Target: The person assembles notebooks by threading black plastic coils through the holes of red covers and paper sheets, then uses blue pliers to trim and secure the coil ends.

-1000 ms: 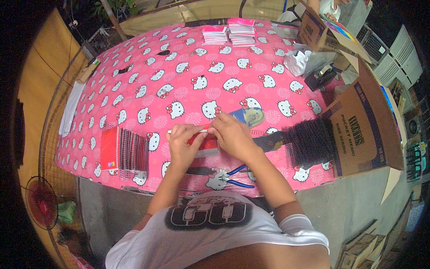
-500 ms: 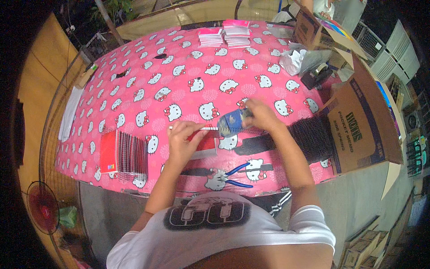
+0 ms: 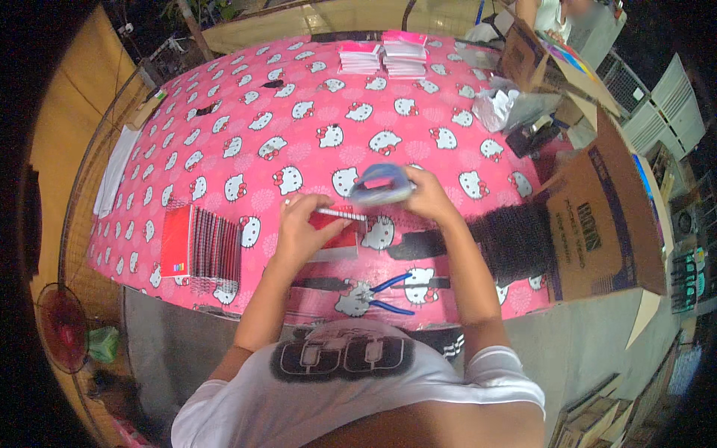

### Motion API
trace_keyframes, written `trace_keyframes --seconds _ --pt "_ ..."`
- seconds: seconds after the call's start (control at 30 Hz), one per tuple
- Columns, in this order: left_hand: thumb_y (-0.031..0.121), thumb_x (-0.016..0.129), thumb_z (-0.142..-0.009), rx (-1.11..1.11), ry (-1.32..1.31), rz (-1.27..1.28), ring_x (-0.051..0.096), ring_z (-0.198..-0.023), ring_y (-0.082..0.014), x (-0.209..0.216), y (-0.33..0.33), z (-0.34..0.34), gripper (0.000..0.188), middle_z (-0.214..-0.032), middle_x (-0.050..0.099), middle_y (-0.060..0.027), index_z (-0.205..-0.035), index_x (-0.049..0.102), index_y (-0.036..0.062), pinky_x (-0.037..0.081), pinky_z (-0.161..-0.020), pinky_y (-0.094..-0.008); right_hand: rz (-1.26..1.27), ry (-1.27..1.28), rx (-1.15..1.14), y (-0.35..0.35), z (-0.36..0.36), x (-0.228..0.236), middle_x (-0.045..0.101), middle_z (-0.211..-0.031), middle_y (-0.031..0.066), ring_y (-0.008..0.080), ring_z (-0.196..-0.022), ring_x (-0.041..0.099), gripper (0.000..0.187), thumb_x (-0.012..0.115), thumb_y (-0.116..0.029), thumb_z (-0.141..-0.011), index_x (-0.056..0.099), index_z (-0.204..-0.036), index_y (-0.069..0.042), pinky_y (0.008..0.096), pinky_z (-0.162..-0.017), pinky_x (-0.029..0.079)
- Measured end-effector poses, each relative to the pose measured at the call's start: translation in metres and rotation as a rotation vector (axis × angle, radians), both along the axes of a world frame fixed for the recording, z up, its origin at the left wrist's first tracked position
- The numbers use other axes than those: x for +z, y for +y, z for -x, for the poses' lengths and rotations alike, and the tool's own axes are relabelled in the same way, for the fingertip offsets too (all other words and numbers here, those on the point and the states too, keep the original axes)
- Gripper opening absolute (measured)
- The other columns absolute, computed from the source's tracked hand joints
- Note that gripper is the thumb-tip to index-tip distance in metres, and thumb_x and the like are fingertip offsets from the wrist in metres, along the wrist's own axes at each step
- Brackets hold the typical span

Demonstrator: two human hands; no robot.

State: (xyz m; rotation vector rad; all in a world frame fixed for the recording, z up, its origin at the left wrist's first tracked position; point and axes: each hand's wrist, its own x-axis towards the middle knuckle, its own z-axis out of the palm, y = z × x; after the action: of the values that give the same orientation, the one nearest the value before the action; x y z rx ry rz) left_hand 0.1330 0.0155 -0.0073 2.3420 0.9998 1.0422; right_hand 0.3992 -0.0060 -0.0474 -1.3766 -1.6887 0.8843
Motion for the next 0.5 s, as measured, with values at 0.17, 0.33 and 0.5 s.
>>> trace_keyframes --seconds 0.17,0.33,0.5 --pt "0.023 0.078 -0.067 -0.013 0.009 0.115 0.058 -0.089 -0.0245 0.006 0.001 0.004 0.038 -0.091 0.064 -0.0085 -0.098 0.062 0.0086 0.037 -0.086 -0.0390 -0.041 -0.042 -0.117 -0.003 0.015 0.008 0.064 -0.080 0.0052 0.0144 -0.072 0.059 0.028 0.067 -0.001 -0.062 0.063 -0.089 -0.003 0.0313 -0.069 0.048" --pt "0.013 0.079 -0.066 -0.014 -0.149 -0.080 0.059 -0.092 -0.0262 0.000 0.012 0.017 0.043 -0.098 0.061 -0.0116 -0.104 0.060 0.0047 0.045 -0.082 -0.0365 0.023 0.062 0.059 0.000 0.036 0.039 0.065 -0.083 0.0033 0.0131 -0.077 0.060 0.036 0.064 0.003 -0.060 0.063 -0.096 -0.002 0.0300 -0.070 0.049" --pt "-0.001 0.072 -0.076 0.058 -0.532 0.462 0.059 -0.093 -0.0112 -0.026 0.014 0.040 0.034 -0.106 0.062 -0.0066 -0.108 0.061 0.0023 0.051 -0.080 -0.0243 0.010 0.340 -0.015 0.015 0.052 0.027 0.067 -0.087 0.0069 0.0134 -0.081 0.062 0.042 0.064 0.001 -0.061 0.063 -0.102 -0.004 0.0309 -0.073 0.049"
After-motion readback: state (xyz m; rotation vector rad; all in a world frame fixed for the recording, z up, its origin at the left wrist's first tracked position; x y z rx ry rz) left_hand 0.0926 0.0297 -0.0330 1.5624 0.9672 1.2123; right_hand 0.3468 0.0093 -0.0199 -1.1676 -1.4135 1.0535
